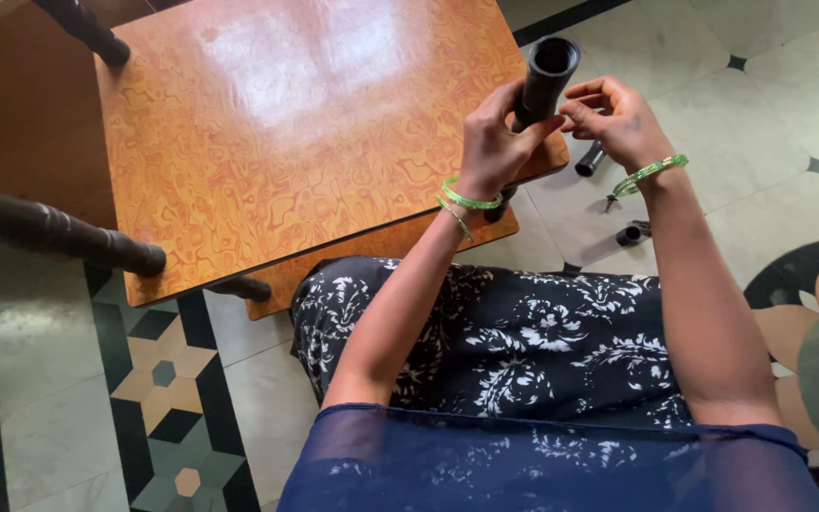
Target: The person assembles a small wooden table by inserting cylindrical legs into the tabletop and securing them with screws. They handle the tabletop, legs, and screws, then flip the table upright and tighten the screws by hand.
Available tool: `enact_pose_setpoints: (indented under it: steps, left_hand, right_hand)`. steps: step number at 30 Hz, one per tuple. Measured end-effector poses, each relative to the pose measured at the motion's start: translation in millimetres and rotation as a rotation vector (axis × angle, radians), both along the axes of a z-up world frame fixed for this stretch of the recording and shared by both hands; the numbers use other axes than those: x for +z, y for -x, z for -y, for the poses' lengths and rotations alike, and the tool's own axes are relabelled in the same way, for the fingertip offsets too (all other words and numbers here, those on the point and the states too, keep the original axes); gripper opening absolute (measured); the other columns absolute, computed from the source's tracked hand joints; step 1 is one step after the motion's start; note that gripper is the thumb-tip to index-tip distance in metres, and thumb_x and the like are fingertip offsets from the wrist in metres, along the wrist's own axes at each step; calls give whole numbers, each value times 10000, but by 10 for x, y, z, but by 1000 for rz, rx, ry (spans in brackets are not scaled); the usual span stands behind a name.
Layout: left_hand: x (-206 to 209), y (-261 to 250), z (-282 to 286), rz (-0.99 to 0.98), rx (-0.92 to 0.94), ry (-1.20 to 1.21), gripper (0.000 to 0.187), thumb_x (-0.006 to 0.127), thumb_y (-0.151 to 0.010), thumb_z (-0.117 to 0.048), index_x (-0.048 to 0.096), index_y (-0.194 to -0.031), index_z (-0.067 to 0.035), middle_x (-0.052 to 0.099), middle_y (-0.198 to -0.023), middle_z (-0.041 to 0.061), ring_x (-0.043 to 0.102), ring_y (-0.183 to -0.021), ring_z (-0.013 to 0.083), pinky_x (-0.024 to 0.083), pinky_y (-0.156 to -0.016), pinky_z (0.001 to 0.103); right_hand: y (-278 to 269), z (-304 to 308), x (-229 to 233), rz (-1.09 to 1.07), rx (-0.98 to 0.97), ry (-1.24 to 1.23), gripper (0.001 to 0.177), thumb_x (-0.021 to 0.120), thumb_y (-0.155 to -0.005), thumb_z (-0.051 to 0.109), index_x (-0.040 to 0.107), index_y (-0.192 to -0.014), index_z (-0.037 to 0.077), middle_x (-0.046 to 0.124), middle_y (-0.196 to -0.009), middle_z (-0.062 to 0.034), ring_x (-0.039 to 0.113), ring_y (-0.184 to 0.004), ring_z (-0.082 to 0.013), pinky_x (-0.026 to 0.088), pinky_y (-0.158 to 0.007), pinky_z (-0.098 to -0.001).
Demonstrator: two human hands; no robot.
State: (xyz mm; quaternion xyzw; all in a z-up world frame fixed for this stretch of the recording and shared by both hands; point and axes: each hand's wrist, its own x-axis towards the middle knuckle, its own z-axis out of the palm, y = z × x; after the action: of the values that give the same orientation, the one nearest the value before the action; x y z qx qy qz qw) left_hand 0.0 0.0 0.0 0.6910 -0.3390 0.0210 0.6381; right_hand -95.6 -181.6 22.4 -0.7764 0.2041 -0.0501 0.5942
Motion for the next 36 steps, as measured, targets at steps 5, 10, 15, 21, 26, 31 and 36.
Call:
enact_pose_setpoints:
  steps: [5, 10, 15, 21, 26, 31, 36]
  left_hand:
    - [112, -139, -122, -68, -193, 44, 513, 916, -770, -187, 692, -1195, -7, 786, -1071, 111, 778, -989, 193, 614, -886, 333]
    - [108, -13, -74, -72, -102, 61, 480, 875, -800, -154, 684, -1218, -17, 778, -1086, 104, 775, -991, 186, 626, -884, 319]
    - [89, 177, -10, -114, 83, 25, 544, 918, -723, -204, 674, -1169, -12, 759, -1033, 112, 769, -914, 206, 616, -798, 323]
    - [101, 79, -56, -35, 15, 37, 486, 899, -777, -206, 680, -1169, -17, 761, -1046, 122, 776, -956, 213, 619, -833, 329]
    - [96, -17, -74, -93, -50, -12, 502, 913, -718, -210, 705, -1128, -8, 783, -986, 129, 786, -898, 205, 620, -794, 333]
    - [114, -128, -108, -108, -143, -19, 514, 922, -706, -217, 710, -1127, -12, 799, -994, 119, 797, -917, 187, 630, -821, 323]
    - [84, -93, -108, -86, -106, -2, 537, 931, -704, -241, 706, -1135, -14, 796, -982, 117, 791, -902, 179, 629, -810, 324]
  right_hand:
    - [-21, -24, 28, 40, 21, -2, 432, 742, -1004, 291, 611, -1267, -25, 706, -1149, -133, 716, -1001, -163, 588, -843, -277]
    - [-25, -9, 28, 65, 7, -30, 443, 756, -997, 284, 604, -1274, -27, 695, -1157, -138, 709, -993, -169, 592, -836, -282]
    - [-10, 8, 77, 97, -19, -24, 437, 758, -1012, 271, 599, -1290, -28, 690, -1182, -141, 713, -989, -170, 608, -843, -275]
    - [15, -3, 167, 95, -51, -47, 423, 751, -1015, 255, 589, -1280, -31, 694, -1169, -138, 734, -957, -179, 606, -812, -269]
    - [13, -12, 165, 93, -53, -90, 406, 744, -1015, 243, 588, -1275, -26, 694, -1151, -134, 742, -949, -185, 597, -790, -271]
    - [20, -3, 166, 90, -62, -108, 405, 735, -1024, 249, 584, -1288, -19, 703, -1144, -114, 743, -963, -185, 604, -804, -277]
    - [17, 46, 212, 118, -72, -151, 376, 722, -1035, 224, 573, -1295, -3, 714, -1148, -100, 744, -981, -195, 606, -813, -284]
